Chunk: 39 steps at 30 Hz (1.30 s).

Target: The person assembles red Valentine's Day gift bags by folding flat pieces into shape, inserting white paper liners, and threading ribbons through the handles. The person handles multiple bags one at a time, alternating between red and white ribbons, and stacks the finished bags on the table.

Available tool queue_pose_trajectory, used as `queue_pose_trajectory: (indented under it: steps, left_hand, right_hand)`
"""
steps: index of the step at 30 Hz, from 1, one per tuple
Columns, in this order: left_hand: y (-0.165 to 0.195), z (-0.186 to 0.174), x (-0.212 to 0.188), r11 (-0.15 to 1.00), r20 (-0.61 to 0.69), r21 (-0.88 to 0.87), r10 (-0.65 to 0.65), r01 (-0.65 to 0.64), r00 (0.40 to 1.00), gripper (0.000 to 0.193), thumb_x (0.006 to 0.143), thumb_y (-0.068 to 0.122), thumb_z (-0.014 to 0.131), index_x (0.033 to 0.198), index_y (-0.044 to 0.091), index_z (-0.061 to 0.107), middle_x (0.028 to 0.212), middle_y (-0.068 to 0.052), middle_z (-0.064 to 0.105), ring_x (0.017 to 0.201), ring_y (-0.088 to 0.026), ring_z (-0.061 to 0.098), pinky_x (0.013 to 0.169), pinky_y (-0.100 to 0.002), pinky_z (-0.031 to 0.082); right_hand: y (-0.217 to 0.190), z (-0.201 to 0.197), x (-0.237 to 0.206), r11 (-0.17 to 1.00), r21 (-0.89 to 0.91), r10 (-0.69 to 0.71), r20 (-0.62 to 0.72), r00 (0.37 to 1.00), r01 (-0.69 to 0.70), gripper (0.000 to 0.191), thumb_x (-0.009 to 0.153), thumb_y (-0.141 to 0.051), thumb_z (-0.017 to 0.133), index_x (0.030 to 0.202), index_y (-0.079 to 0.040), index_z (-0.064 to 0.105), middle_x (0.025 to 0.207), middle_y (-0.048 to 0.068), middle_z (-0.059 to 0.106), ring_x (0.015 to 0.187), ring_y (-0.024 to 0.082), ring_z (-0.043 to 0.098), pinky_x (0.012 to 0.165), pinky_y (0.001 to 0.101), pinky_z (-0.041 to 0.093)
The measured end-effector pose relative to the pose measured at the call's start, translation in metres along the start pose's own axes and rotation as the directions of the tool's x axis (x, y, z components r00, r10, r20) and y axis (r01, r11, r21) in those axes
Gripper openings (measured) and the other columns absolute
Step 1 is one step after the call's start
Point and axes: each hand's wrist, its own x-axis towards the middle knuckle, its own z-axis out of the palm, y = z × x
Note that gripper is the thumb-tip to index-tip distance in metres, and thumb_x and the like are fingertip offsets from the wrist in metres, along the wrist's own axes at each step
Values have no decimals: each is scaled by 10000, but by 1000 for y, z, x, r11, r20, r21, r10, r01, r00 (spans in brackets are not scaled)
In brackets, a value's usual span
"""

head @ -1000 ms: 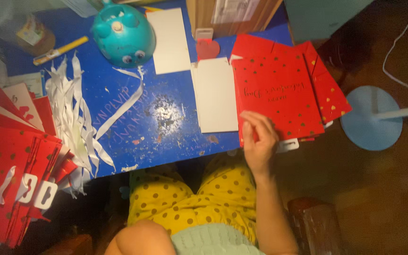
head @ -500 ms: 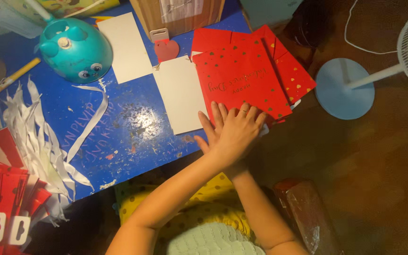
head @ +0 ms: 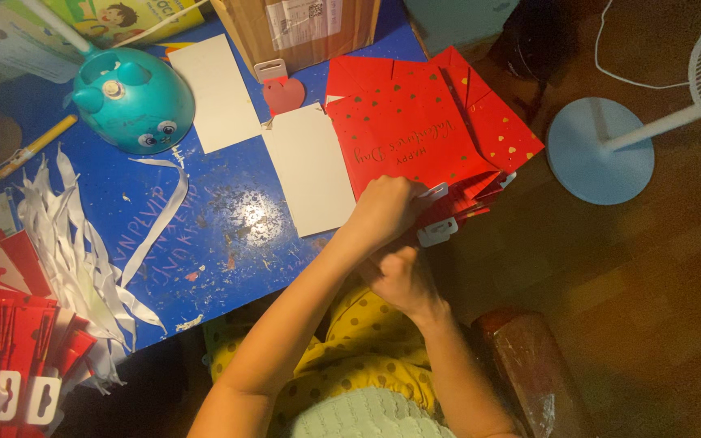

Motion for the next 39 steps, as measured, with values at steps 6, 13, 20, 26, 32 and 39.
queue_pose_trajectory:
  steps: [6, 13, 20, 26, 32, 39]
  left_hand:
    - [20, -33, -25, 991, -53, 127, -46, 52, 998, 124, 897, 165, 700, 979, 85, 747, 781, -153, 698, 712, -351, 698, 650, -444, 560]
    - [68, -80, -90, 861, -248, 464, 352, -208, 903, 428, 828, 79, 732, 1251, 53, 673, 1190, -63, 679, 1043, -237, 697, 763, -352, 562]
    - [72, -97, -143, 918, -335, 248, 380, -309, 862, 448, 824, 24, 758, 1262, 15, 665, 1251, -123, 680, 1018, -270, 718, 799, -348, 597]
    - [48, -94, -171, 943, -485, 132, 330, -305, 810, 472, 775, 25, 802, 1229, 22, 675, 1190, -130, 690, 1072, -311, 734, 886, -357, 627]
    - [36, -120, -195, 931, -684, 342, 342, -130, 644, 499, 808, 196, 961, 1212, 141, 673, 1130, -31, 646, 1078, -258, 603, 942, -368, 523]
    - [24, -142, -181, 928, -434, 320, -33, 189, 900, 895, 662, 402, 900, 1385, 5, 552, 1367, -226, 529, 1342, -435, 412, 1095, -602, 315]
  right_hand:
    - [12, -19, -5, 988, 108, 141, -345, 928, -110, 44, 957, -20, 599, 917, -28, 615, 911, 155, 617, 821, 301, 618, 709, 408, 503]
    - [55, 28, 23, 356, -887, 65, 339, 938, 296, 225, 820, -202, 620, 980, -71, 708, 907, 113, 687, 798, 271, 666, 672, 428, 534]
    - [46, 32, 55, 755, -646, 74, 249, 966, 108, 217, 828, -201, 617, 977, -70, 705, 902, 118, 686, 798, 277, 665, 674, 431, 533]
    - [26, 45, 75, 882, -459, 9, 241, 970, 106, 210, 835, -200, 615, 975, -69, 702, 899, 122, 684, 799, 282, 665, 675, 434, 531]
    - [-4, 89, 107, 929, -310, -114, 282, 953, 203, 204, 842, -199, 614, 973, -68, 699, 895, 126, 683, 800, 288, 664, 677, 437, 530]
    - [-47, 131, 100, 932, -180, -228, 382, 896, 314, 197, 850, -198, 611, 970, -67, 695, 891, 130, 682, 800, 294, 663, 679, 440, 528]
